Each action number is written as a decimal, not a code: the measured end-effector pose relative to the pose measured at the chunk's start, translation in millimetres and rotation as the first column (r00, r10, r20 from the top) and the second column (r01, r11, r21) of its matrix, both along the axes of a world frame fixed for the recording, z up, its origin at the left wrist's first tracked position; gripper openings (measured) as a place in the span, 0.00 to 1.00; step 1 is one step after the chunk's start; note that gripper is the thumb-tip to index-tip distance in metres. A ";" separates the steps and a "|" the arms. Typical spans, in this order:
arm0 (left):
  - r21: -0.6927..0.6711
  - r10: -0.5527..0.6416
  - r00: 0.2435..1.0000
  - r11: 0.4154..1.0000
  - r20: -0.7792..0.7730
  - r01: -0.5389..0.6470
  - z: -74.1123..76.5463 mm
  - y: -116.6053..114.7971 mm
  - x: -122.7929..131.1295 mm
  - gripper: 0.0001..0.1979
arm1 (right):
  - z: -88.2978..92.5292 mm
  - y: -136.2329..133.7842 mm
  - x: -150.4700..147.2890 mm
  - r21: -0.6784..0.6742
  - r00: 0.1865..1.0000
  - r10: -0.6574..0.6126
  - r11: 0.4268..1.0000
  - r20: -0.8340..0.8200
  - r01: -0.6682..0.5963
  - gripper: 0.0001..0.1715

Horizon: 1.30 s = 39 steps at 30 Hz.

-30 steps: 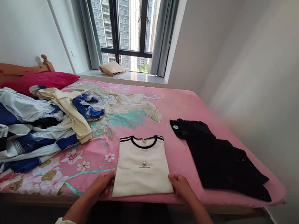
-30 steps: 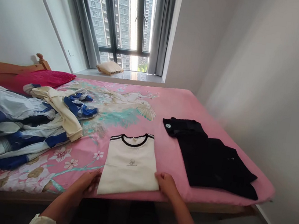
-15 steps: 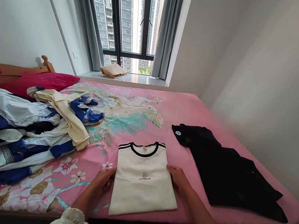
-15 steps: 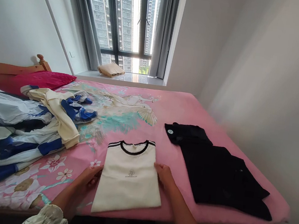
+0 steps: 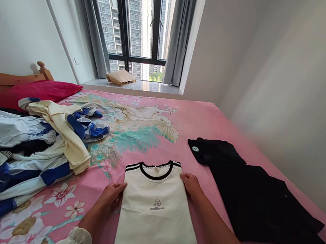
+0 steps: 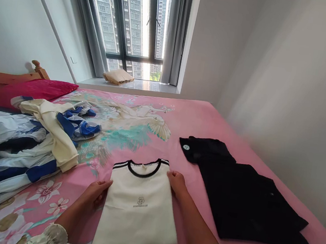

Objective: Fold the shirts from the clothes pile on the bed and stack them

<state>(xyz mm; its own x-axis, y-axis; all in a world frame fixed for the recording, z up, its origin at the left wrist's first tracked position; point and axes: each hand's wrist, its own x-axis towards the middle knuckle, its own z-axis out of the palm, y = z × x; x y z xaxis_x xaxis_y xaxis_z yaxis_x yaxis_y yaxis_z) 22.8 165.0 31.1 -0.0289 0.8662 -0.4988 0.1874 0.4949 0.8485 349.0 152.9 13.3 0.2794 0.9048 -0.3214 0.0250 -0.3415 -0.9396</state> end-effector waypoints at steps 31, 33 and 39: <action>0.057 -0.184 0.950 0.977 -0.253 0.204 -16.3 -136.0 -15.7 0.25 | -33.4 -158.1 -1.7 -0.014 0.961 0.134 0.991 0.242 -0.134 0.25; 0.039 -0.186 0.947 0.978 -0.261 0.203 -17.5 -134.0 -13.6 0.24 | -32.4 -157.2 -2.6 -0.005 0.960 0.113 0.993 0.258 -0.116 0.24; 0.085 -0.157 0.951 0.979 -0.266 0.185 -11.9 -145.7 -13.6 0.22 | -29.9 -168.5 -3.3 0.012 0.950 0.099 0.994 0.297 -0.107 0.23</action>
<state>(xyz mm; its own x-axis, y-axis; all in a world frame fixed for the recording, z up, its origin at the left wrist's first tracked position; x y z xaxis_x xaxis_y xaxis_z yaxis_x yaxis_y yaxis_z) 9.3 19.3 19.2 0.0095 0.9177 -0.3972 0.4798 0.3443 0.8070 345.7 -15.6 -16.7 0.2629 0.9409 -0.2135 0.3364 -0.2968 -0.8937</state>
